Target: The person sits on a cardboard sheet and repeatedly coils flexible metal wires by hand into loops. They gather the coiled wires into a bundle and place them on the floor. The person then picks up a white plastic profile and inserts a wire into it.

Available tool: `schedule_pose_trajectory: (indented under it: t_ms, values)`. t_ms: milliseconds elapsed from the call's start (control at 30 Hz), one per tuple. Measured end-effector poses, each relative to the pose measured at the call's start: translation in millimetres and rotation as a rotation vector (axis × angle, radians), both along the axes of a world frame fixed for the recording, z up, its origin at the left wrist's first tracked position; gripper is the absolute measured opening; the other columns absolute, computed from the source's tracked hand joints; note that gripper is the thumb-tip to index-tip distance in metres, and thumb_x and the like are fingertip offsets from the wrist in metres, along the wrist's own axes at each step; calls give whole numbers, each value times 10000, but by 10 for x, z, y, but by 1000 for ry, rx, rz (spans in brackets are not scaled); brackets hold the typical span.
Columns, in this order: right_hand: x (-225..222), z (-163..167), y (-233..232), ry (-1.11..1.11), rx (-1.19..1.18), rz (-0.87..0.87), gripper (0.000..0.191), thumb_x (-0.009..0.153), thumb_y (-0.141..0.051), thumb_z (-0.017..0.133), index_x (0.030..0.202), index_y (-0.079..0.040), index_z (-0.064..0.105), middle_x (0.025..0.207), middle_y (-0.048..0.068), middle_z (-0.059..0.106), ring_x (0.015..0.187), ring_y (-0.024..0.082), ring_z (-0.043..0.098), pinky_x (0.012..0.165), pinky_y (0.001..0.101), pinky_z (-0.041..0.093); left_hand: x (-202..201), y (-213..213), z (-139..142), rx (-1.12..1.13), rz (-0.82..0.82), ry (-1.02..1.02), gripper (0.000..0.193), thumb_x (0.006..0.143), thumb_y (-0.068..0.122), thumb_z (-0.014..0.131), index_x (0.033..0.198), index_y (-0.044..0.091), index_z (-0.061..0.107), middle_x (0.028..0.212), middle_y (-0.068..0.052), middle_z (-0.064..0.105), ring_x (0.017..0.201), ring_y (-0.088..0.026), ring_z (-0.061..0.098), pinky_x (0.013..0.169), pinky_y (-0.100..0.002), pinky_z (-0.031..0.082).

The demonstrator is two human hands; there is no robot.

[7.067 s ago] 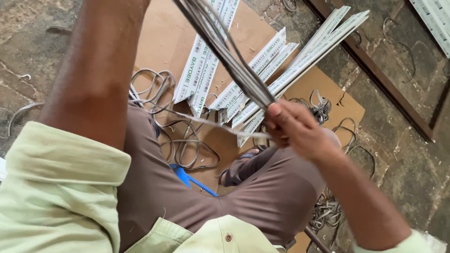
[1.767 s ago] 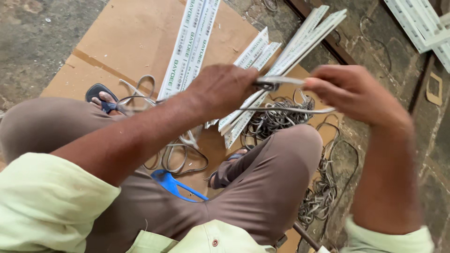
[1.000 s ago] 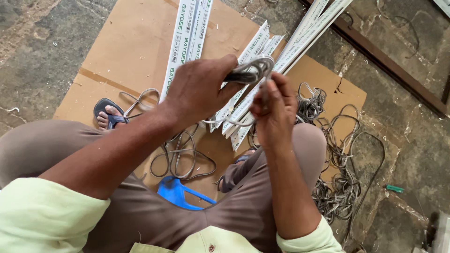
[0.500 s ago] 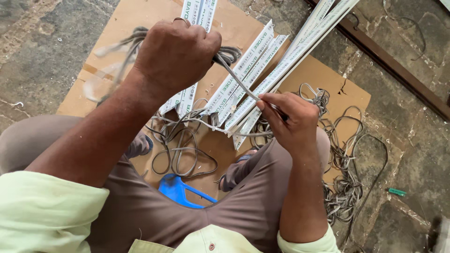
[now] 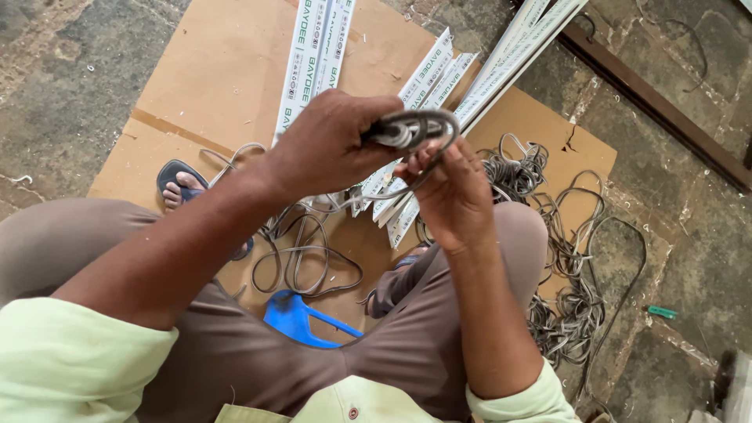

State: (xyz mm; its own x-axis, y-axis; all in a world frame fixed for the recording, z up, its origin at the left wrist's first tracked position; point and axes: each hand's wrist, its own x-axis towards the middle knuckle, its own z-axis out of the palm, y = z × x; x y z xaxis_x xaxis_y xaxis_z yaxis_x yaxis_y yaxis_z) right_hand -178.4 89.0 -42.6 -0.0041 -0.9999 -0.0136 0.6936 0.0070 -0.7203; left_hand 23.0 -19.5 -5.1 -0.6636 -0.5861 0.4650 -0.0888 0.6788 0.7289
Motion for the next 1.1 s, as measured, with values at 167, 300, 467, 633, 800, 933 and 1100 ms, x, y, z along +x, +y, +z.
schedule_pose_trajectory:
  t_ms: [167,300,467,633,800,933,1100]
  values:
    - [235,-59,27,-190,22,-22,115,1079,-166,649,1151,-75,653,959,48,700,975,162,704,1032,428,574,-119,152,-21,349,-40,131,253,988,204,712,1196,62,691,853,-40,762,755,-101,766,647,-292,599]
    - [242,-140,37,-228,-28,-13,146,1074,-145,672,1206,-90,646,1002,34,702,1002,136,700,1033,368,574,-180,196,-69,536,-108,195,214,986,149,679,1182,74,719,846,-26,763,784,-53,734,675,-268,637]
    - [109,-301,36,-116,10,-110,188,1074,-108,654,1240,-19,653,1120,53,722,1035,121,698,1012,303,560,-230,192,-198,418,-50,213,150,968,107,710,1103,43,725,847,-43,751,784,-44,672,676,-271,566]
    - [95,-291,28,-17,-98,-67,228,1139,-70,701,1316,-21,567,1202,89,670,1112,146,662,1025,334,540,-262,143,-258,385,0,242,85,974,81,695,1046,37,695,833,-42,725,780,-68,669,678,-282,558]
    - [188,-162,-15,268,-113,57,750,861,-152,867,1479,-42,457,1389,116,556,1350,210,568,1201,338,447,-313,211,-61,494,-93,208,165,1055,134,637,1215,93,641,912,-39,651,756,-89,635,647,-296,532]
    - [298,-304,-53,344,-123,173,845,837,-268,898,1505,-137,398,1500,93,531,1362,179,567,1169,348,484,-383,322,-32,320,-142,426,213,1095,140,607,1286,59,562,1050,-43,600,924,-115,590,801,-317,519]
    - [340,-578,-69,283,89,141,277,1052,-106,814,1081,76,609,993,154,718,869,193,666,829,372,503,-370,62,-191,685,-112,453,220,1130,250,551,1044,56,610,865,-18,606,774,-94,561,739,-345,490]
